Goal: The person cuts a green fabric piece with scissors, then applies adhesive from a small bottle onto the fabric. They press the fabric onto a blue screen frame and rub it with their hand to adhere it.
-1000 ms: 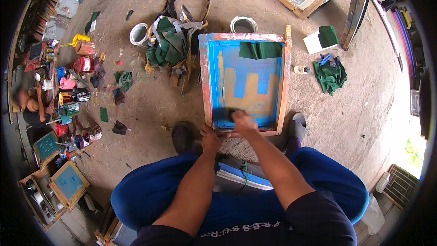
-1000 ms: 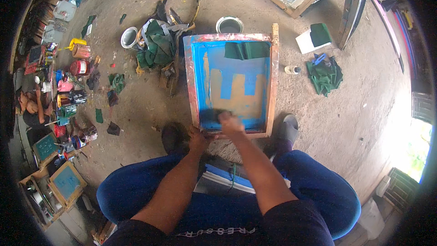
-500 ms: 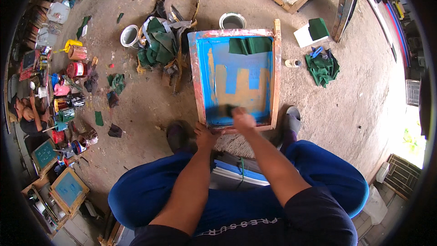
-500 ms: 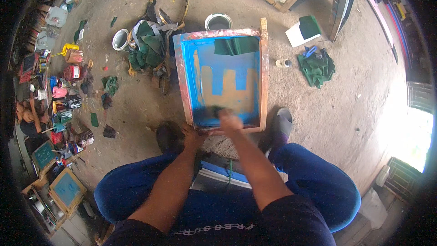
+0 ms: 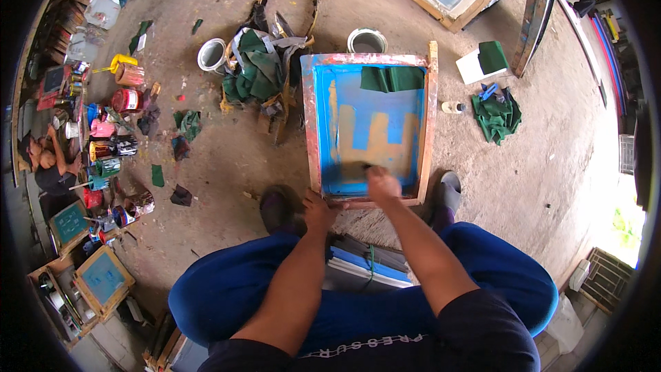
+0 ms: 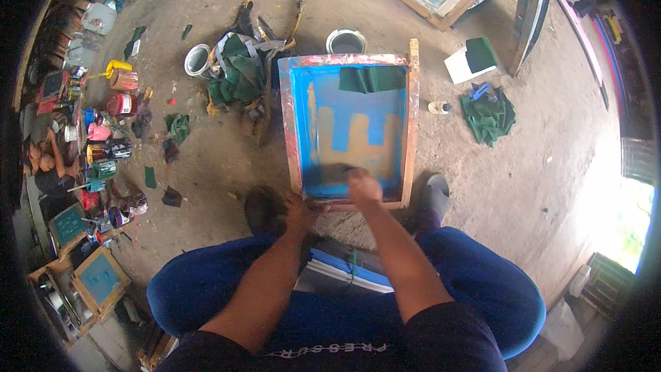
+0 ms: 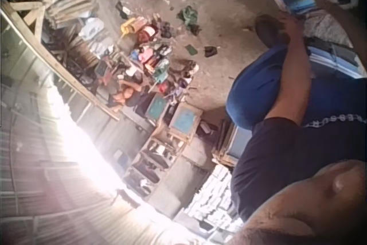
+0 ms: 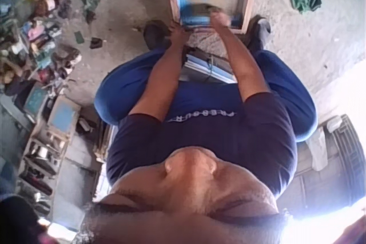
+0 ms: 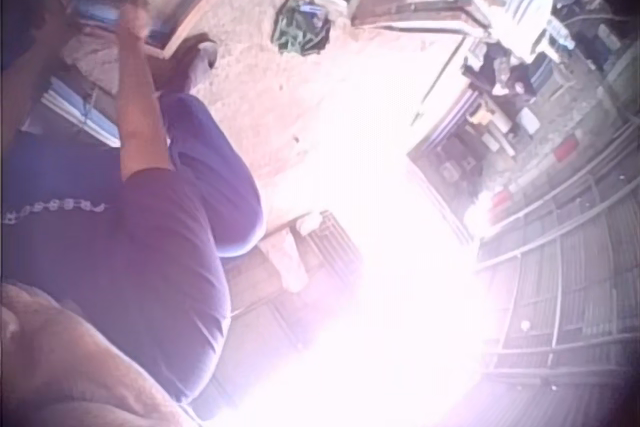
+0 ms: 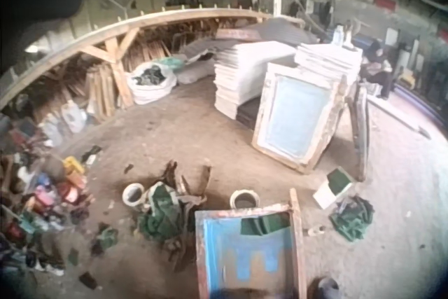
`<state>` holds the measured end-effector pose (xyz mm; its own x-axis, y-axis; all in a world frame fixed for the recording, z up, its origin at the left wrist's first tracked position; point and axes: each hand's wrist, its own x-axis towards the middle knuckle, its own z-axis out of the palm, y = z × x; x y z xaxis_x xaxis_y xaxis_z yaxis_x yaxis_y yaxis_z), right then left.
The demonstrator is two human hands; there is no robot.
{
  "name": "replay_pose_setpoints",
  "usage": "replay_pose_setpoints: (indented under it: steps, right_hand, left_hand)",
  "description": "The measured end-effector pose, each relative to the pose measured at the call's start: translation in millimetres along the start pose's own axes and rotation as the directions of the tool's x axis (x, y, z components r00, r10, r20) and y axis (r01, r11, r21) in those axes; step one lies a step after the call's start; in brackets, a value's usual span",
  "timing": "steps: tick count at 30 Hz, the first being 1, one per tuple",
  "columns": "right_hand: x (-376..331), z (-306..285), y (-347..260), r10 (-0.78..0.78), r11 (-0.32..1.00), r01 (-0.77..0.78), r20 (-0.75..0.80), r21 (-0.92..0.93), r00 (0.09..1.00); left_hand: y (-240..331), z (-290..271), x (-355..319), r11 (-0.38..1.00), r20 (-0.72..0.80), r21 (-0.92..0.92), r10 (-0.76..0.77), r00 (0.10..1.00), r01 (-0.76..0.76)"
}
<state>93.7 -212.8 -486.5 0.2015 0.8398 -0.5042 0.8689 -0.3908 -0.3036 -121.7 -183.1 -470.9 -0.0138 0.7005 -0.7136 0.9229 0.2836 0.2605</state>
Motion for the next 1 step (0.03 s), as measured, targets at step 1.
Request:
replay_pose_setpoints:
  steps: [1]
  right_hand:
    - [3.3,1.6,-1.0,-0.017,1.0,0.017,-0.03,0.011,0.999]
  left_hand:
    - [3.6,-4.4,-0.7,0.999,0.043,0.021,-0.041,0.998,0.041]
